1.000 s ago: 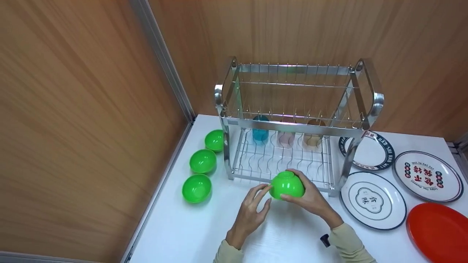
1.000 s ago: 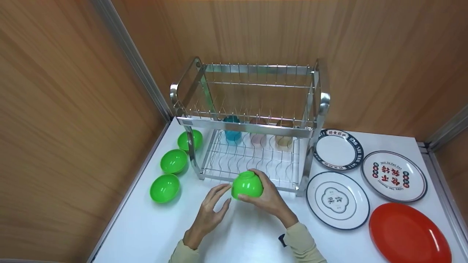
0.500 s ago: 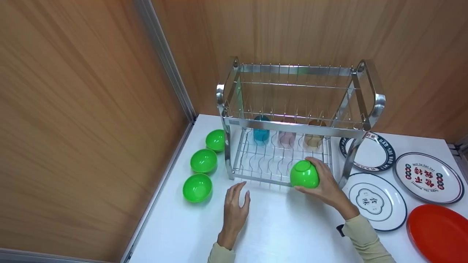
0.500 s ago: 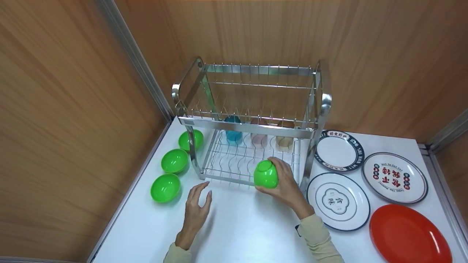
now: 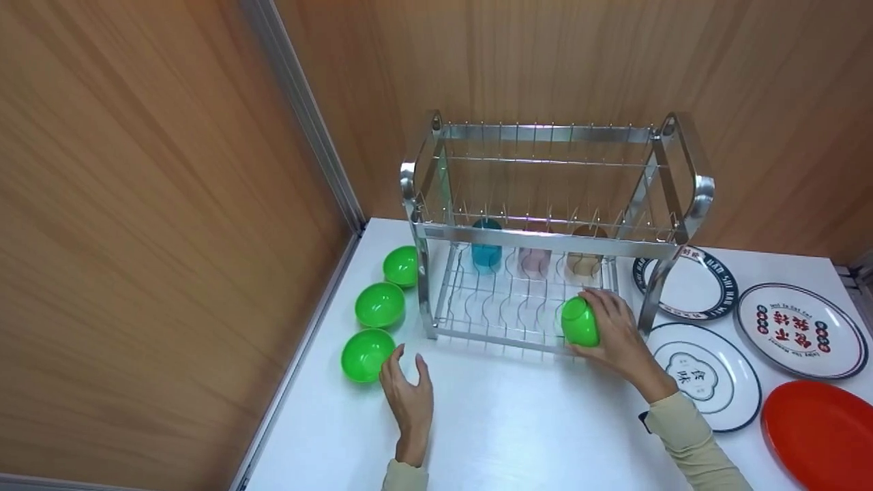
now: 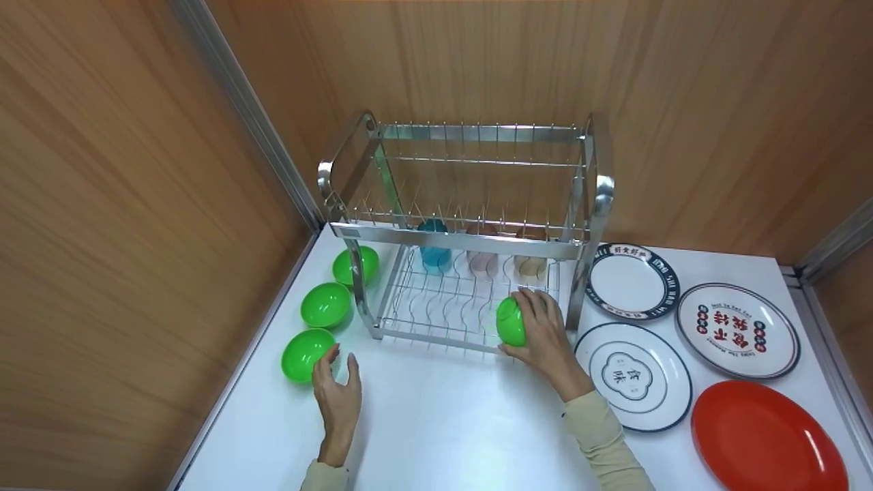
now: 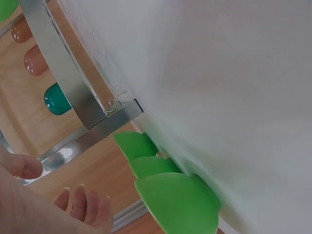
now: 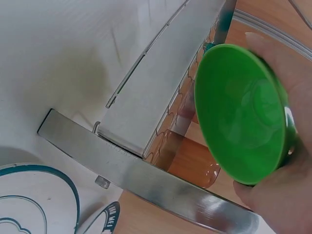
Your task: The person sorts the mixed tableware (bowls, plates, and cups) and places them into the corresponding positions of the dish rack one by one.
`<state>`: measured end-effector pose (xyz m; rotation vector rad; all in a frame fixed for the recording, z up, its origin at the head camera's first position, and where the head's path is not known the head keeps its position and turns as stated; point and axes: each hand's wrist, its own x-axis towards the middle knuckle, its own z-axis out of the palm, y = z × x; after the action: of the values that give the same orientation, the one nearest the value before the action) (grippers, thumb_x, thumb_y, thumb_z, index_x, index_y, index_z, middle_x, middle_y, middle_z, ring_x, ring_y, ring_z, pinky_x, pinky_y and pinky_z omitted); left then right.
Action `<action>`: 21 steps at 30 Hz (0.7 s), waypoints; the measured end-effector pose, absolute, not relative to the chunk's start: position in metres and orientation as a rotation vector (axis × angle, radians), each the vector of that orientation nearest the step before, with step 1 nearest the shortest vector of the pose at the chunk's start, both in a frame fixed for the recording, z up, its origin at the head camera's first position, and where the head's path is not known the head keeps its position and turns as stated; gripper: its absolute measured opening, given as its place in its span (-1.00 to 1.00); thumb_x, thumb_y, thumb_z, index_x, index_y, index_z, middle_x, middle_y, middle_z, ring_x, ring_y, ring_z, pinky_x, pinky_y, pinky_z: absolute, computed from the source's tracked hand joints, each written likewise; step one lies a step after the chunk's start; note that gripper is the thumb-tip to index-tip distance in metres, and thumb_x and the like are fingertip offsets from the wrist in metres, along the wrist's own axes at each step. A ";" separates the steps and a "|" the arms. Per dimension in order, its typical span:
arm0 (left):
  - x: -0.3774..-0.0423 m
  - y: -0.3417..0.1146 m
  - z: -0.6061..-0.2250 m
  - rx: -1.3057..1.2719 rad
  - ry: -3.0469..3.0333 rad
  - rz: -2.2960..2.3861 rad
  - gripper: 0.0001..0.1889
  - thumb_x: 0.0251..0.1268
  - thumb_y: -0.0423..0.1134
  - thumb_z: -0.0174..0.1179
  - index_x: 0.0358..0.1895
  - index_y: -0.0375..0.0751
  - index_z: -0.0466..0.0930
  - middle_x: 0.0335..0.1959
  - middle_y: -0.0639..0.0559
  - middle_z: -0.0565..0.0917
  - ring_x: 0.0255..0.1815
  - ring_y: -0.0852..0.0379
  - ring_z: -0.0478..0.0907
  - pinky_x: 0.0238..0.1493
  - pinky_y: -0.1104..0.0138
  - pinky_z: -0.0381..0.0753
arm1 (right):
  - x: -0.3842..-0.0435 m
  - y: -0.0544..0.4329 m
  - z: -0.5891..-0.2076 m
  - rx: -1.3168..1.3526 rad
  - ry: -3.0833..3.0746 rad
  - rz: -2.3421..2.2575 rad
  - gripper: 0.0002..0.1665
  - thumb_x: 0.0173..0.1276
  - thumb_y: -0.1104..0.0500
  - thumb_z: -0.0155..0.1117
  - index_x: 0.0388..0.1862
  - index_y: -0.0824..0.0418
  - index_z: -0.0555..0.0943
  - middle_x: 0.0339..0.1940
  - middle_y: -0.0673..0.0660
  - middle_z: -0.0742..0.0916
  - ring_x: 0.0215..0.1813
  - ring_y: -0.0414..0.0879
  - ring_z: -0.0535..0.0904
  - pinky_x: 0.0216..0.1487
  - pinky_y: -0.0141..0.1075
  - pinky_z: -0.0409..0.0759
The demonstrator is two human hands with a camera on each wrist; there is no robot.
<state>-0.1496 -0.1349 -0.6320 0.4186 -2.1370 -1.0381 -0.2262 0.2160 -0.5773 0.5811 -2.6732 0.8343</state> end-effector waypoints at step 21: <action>-0.154 -0.166 -0.642 0.676 -1.970 -1.197 -0.29 0.40 -0.36 0.27 0.49 -0.49 0.13 0.45 -0.48 0.11 0.47 -0.43 0.10 0.40 -0.27 0.23 | -0.236 0.215 -0.578 0.585 -2.826 0.717 0.18 -0.09 0.11 0.79 0.48 0.29 0.35 0.51 0.38 0.36 0.52 0.43 0.12 0.48 0.41 0.06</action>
<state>-0.1540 -0.1664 -0.6423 0.6758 -1.9697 -1.1967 -0.2356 0.2154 -0.5784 0.5846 -2.8262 0.7172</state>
